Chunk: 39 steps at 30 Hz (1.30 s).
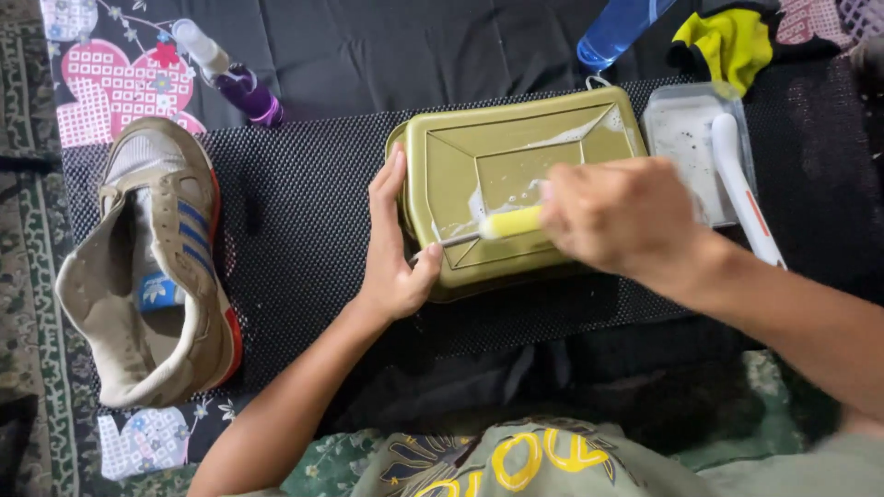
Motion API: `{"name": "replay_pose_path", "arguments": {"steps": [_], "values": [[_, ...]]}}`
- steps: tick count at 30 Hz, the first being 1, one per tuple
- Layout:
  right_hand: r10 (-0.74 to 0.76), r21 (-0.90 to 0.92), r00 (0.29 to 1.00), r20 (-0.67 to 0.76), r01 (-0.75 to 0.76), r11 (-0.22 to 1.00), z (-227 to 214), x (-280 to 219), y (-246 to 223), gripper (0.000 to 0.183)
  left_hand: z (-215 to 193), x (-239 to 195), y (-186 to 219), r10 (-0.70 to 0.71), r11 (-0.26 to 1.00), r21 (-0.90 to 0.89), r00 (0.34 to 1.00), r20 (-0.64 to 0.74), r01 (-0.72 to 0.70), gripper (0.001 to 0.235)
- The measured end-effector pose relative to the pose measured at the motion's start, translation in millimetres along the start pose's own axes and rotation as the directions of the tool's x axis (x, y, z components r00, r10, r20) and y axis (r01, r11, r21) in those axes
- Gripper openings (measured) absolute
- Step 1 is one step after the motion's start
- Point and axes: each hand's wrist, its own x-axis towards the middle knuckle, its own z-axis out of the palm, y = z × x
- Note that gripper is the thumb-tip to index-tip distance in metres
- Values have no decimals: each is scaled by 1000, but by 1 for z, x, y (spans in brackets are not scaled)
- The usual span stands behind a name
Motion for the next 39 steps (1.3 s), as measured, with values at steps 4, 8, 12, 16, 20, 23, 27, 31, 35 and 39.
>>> {"name": "replay_pose_path", "arguments": {"steps": [4,8,12,16,20,23,27,31,35,39], "values": [[-25,86,996,-80,32,996,12,22,-30,20,-2,-3,-2,16,1000,17,1000,-11,-16,92],[18,54,997,-75,-14,998,30,-9,-7,22,-6,-1,1,5,1000,-6,1000,-6,-5,90],[90,-30,993,-73,-92,995,18,-15,-2,24,-4,0,2,-6,1000,-15,1000,-12,6,91],[102,106,988,-112,-90,990,16,15,-44,22,-5,0,3,-5,1000,-13,1000,-3,5,91],[88,54,988,-124,-82,995,22,-1,-30,25,-8,3,7,-11,1000,-23,1000,3,11,93],[128,-47,989,-72,-131,990,10,-14,-18,28,-9,2,8,-30,999,-41,1000,1,30,92],[267,86,962,52,-271,959,-18,10,-51,26,-8,0,6,-30,999,-45,1000,-1,30,91],[339,349,919,200,-391,852,-33,14,-79,28,-8,1,9,-32,999,-41,999,9,32,92],[391,656,825,408,-563,503,-50,4,-91,29,-9,2,11,-42,999,-23,999,7,42,91],[448,841,813,372,-499,209,-31,-3,-106,33,-8,5,10,-58,998,-30,998,19,59,92]]}}
